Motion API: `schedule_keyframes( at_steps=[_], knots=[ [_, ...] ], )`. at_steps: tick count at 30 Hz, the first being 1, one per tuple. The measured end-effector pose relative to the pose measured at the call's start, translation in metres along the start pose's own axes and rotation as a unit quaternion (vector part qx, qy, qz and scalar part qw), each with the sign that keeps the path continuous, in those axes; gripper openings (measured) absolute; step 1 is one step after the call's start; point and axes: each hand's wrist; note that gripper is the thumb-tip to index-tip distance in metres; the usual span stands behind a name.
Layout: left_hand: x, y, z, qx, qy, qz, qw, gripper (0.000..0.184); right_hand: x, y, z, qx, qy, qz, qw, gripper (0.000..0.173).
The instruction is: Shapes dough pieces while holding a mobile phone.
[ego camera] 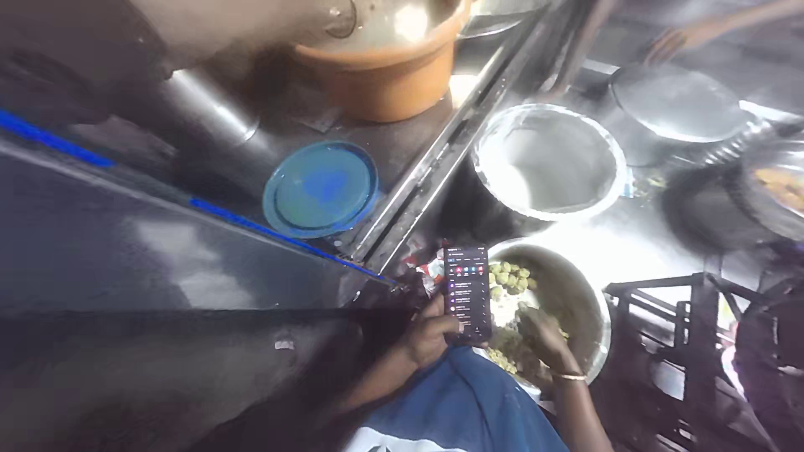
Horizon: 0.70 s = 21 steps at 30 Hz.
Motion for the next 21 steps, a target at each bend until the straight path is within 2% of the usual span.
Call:
schedule_keyframes(
  at_steps=[2, 4, 6, 9, 11, 12, 14, 16, 18, 21],
  knots=[
    [0.0, 0.001, 0.001, -0.002, 0.001, 0.001, 1.0, 0.061, -0.004, -0.007, 0.001, 0.021, -0.058, 0.0, 0.998, 0.032],
    [0.001, 0.002, 0.0, 0.009, 0.009, 0.0, 1.0, 0.06, -0.006, -0.015, 0.009, -0.009, -0.028, 0.063, 0.998, 0.022],
    [0.002, 0.003, -0.001, 0.015, 0.007, 0.003, 1.0, 0.062, -0.001, -0.022, 0.015, -0.079, -0.009, 0.109, 0.991, 0.029],
    [0.002, 0.005, -0.003, 0.024, 0.003, 0.018, 1.0, 0.066, -0.002, -0.021, 0.0, -0.069, -0.096, 0.097, 0.988, 0.018],
    [0.003, 0.005, -0.003, 0.023, 0.003, 0.022, 0.999, 0.067, -0.002, -0.022, -0.006, -0.068, -0.122, 0.084, 0.987, 0.024],
    [0.003, 0.006, -0.004, 0.027, 0.002, 0.022, 0.999, 0.066, -0.005, -0.021, -0.006, -0.075, -0.1, 0.068, 0.99, 0.031],
    [0.002, 0.008, -0.002, 0.027, 0.011, 0.018, 0.999, 0.066, -0.005, -0.026, -0.003, -0.125, -0.022, 0.033, 0.991, 0.068],
    [0.003, 0.01, 0.0, 0.03, 0.034, 0.014, 0.999, 0.068, -0.004, -0.03, -0.004, -0.147, 0.028, 0.012, 0.989, 0.087],
    [0.003, 0.013, 0.003, 0.02, 0.068, 0.018, 0.997, 0.073, -0.005, -0.03, -0.006, -0.137, 0.02, -0.002, 0.99, 0.081],
    [0.005, 0.013, 0.006, 0.001, 0.107, 0.014, 0.994, 0.078, 0.0, -0.031, -0.003, -0.13, 0.007, -0.006, 0.991, 0.056]
  ],
)
Point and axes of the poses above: each hand's wrist, its own x-axis towards the middle knuckle, its own z-axis out of the back of the hand, y = z × x, and after that the axes turned 3 degrees about y, right-handed
